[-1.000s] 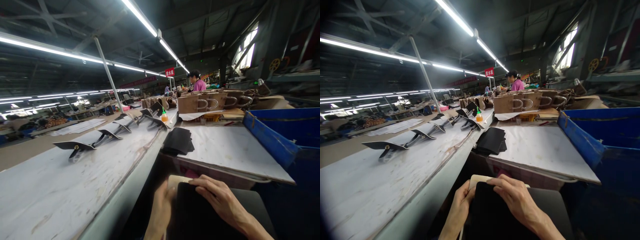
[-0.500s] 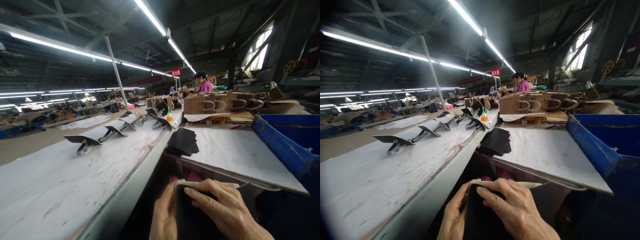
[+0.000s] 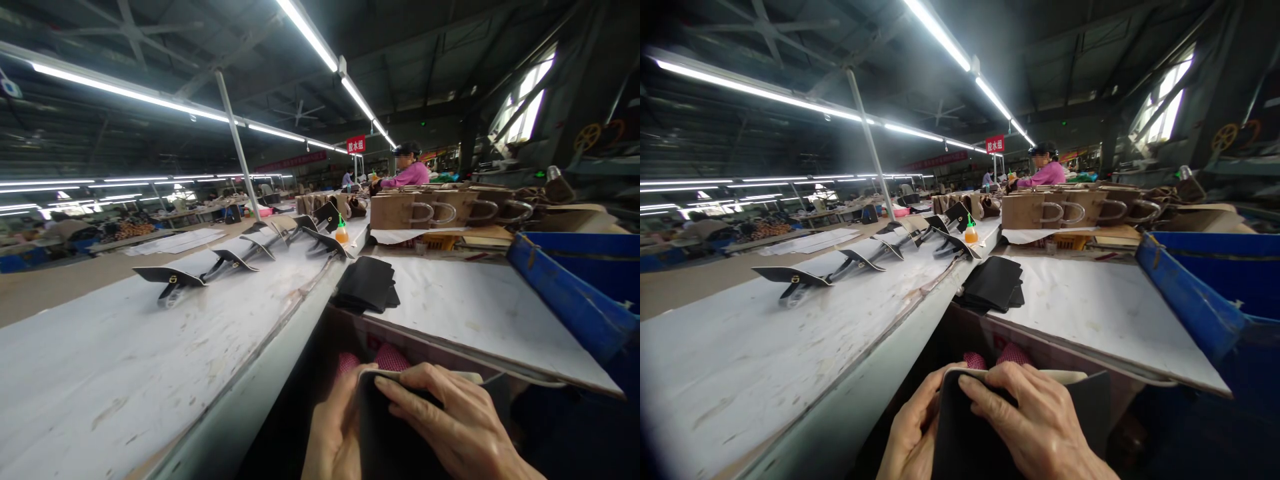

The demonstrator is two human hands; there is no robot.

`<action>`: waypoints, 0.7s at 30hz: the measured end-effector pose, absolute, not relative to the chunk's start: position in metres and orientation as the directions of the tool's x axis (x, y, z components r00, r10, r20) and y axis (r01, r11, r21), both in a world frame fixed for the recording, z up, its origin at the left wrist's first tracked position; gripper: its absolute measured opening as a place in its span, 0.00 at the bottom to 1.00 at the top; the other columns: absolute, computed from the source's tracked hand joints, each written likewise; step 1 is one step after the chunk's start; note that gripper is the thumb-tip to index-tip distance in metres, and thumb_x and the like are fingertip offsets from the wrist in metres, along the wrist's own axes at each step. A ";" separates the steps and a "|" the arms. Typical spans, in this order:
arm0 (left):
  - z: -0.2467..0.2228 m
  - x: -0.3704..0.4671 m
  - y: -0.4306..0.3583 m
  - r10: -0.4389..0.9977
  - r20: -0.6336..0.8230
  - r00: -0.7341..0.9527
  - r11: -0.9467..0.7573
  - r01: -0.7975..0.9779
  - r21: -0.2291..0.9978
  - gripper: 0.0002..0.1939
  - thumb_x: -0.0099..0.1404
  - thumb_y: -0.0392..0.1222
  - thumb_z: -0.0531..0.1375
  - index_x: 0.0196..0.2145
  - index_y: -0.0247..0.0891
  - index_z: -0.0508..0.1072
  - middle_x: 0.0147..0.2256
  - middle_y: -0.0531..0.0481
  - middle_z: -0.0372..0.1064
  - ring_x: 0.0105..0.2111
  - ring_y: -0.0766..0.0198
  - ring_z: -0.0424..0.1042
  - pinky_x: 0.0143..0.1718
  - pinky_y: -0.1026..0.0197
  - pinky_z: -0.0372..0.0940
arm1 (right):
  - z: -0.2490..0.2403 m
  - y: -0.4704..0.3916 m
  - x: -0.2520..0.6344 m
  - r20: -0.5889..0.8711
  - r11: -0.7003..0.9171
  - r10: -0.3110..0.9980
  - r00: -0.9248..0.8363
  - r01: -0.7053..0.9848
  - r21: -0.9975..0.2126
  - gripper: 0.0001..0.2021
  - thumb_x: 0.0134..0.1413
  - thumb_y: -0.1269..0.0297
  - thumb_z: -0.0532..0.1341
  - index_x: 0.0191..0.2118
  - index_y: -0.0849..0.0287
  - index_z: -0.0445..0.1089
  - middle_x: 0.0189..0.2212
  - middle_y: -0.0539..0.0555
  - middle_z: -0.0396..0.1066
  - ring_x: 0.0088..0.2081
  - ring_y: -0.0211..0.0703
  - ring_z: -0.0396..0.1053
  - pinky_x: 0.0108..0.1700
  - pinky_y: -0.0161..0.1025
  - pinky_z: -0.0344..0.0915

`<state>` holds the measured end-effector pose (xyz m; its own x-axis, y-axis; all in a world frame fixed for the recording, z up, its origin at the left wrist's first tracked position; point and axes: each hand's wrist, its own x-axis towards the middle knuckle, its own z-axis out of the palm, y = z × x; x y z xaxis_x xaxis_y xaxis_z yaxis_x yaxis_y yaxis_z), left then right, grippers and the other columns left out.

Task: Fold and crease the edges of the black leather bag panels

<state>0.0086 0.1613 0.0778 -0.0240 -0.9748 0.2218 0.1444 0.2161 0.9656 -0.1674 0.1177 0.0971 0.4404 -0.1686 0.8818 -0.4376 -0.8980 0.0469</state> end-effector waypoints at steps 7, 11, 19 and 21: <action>0.084 0.013 0.163 -0.982 0.175 -0.065 0.168 0.094 0.981 0.24 0.64 0.59 0.61 0.54 0.47 0.76 0.48 0.49 0.77 0.50 0.53 0.75 0.54 0.59 0.66 | 0.094 0.118 -0.168 0.885 -0.897 -0.165 0.435 -0.439 0.048 0.15 0.65 0.77 0.57 0.54 0.61 0.68 0.34 0.52 0.70 0.31 0.33 0.67 0.30 0.31 0.63; 0.084 0.011 0.164 -0.976 0.197 -0.091 0.195 0.025 0.980 0.27 0.67 0.58 0.59 0.58 0.43 0.72 0.48 0.47 0.77 0.47 0.57 0.77 0.51 0.63 0.68 | 0.094 0.119 -0.166 0.888 -0.888 -0.178 0.425 -0.459 0.042 0.15 0.65 0.78 0.56 0.54 0.61 0.68 0.33 0.52 0.70 0.30 0.33 0.68 0.30 0.31 0.63; 0.080 0.012 0.165 -0.990 0.141 0.016 0.137 -0.165 0.977 0.30 0.69 0.64 0.51 0.55 0.43 0.75 0.41 0.44 0.77 0.44 0.55 0.75 0.46 0.61 0.70 | 0.092 0.121 -0.168 0.878 -0.878 -0.224 0.422 -0.479 0.006 0.14 0.67 0.75 0.55 0.55 0.60 0.68 0.33 0.52 0.70 0.29 0.33 0.69 0.29 0.30 0.64; 0.079 0.013 0.168 -0.992 0.113 0.056 0.097 -0.226 0.969 0.32 0.68 0.66 0.49 0.54 0.44 0.76 0.38 0.44 0.75 0.41 0.56 0.75 0.45 0.60 0.70 | 0.091 0.122 -0.169 0.876 -0.876 -0.223 0.427 -0.481 0.012 0.14 0.67 0.75 0.56 0.54 0.60 0.69 0.33 0.53 0.70 0.29 0.33 0.69 0.28 0.30 0.64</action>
<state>0.0133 0.1677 0.0795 0.0564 -0.9920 0.1125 -0.2265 0.0971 0.9692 -0.1687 0.1223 0.0913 0.4270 -0.2227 0.8764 -0.4815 -0.8764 0.0119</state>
